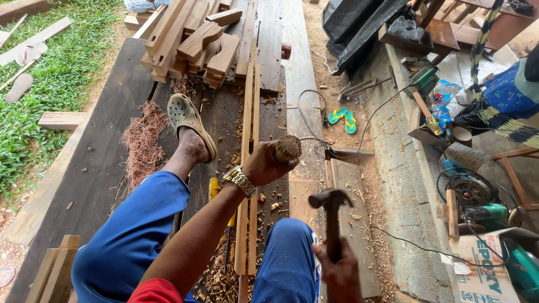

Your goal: Chiseling and carving a groove into a piece of wood using a hammer and a chisel.

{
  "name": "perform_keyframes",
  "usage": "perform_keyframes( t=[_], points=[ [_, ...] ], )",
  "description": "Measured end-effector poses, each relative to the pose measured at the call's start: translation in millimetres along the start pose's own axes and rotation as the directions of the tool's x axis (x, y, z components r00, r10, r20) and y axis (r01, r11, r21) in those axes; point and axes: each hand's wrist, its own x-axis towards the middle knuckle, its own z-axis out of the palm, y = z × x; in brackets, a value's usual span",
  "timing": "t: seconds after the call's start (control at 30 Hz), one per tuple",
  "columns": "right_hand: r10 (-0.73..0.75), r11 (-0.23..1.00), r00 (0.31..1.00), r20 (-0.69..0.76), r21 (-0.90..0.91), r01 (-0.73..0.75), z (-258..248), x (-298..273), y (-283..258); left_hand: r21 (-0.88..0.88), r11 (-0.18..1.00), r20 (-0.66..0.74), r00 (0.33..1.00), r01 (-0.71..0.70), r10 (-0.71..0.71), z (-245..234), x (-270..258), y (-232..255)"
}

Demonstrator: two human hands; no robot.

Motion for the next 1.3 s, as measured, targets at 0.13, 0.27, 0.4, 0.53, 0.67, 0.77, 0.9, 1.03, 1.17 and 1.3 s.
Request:
perform_keyframes(
  t=[0.13, 0.27, 0.4, 0.53, 0.67, 0.77, 0.9, 1.03, 1.17, 1.3],
  points=[
    [-0.143, 0.97, 0.986, -0.086, -0.211, 0.123, -24, 6, -80, -0.118, 0.99, 0.01, 0.997, -0.076, 0.078, 1, -1, -2],
    [-0.466, 0.881, 0.876, -0.124, 0.031, 0.473, -30, 7, -131, -0.277, 0.959, 0.044, 0.996, -0.063, 0.078, 10, 1, -26],
    [-0.351, 0.935, 0.934, -0.064, 0.024, 0.353, -10, 23, -143, -0.443, 0.896, 0.096, 0.994, -0.01, 0.059, 14, 4, -44],
    [-0.282, 0.752, 0.927, 0.246, -0.543, 0.373, -4, 29, -150, -0.158, 0.985, 0.075, 0.995, 0.071, -0.06, -1, -5, -2],
    [-0.453, 0.646, 0.868, 0.202, -0.596, 0.476, -13, 13, -170, -0.51, 0.842, 0.108, 0.984, 0.178, -0.142, 5, 0, -29],
    [-0.533, 0.652, 0.838, 0.115, -0.576, 0.493, -24, 1, -185, -0.78, 0.577, 0.172, 0.969, 0.243, -0.175, 2, 0, -25],
    [-0.604, 0.793, 0.786, -0.133, -0.201, 0.576, -29, -17, -207, -0.305, 0.951, 0.015, 0.999, -0.042, 0.049, -3, -8, -18],
    [-0.624, 0.77, 0.749, -0.221, -0.01, 0.638, -14, -2, -187, -0.329, 0.944, 0.024, 0.999, -0.026, 0.036, -4, -8, -23],
    [-0.482, 0.829, 0.858, 0.18, -0.223, 0.513, 7, 24, -152, -0.335, 0.942, 0.029, 1.0, 0.01, -0.001, -4, -9, -26],
    [-0.446, 0.59, 0.858, 0.254, -0.638, 0.495, 8, 21, -162, -0.483, 0.872, 0.062, 0.996, 0.083, -0.061, -6, -7, -38]
  ],
)
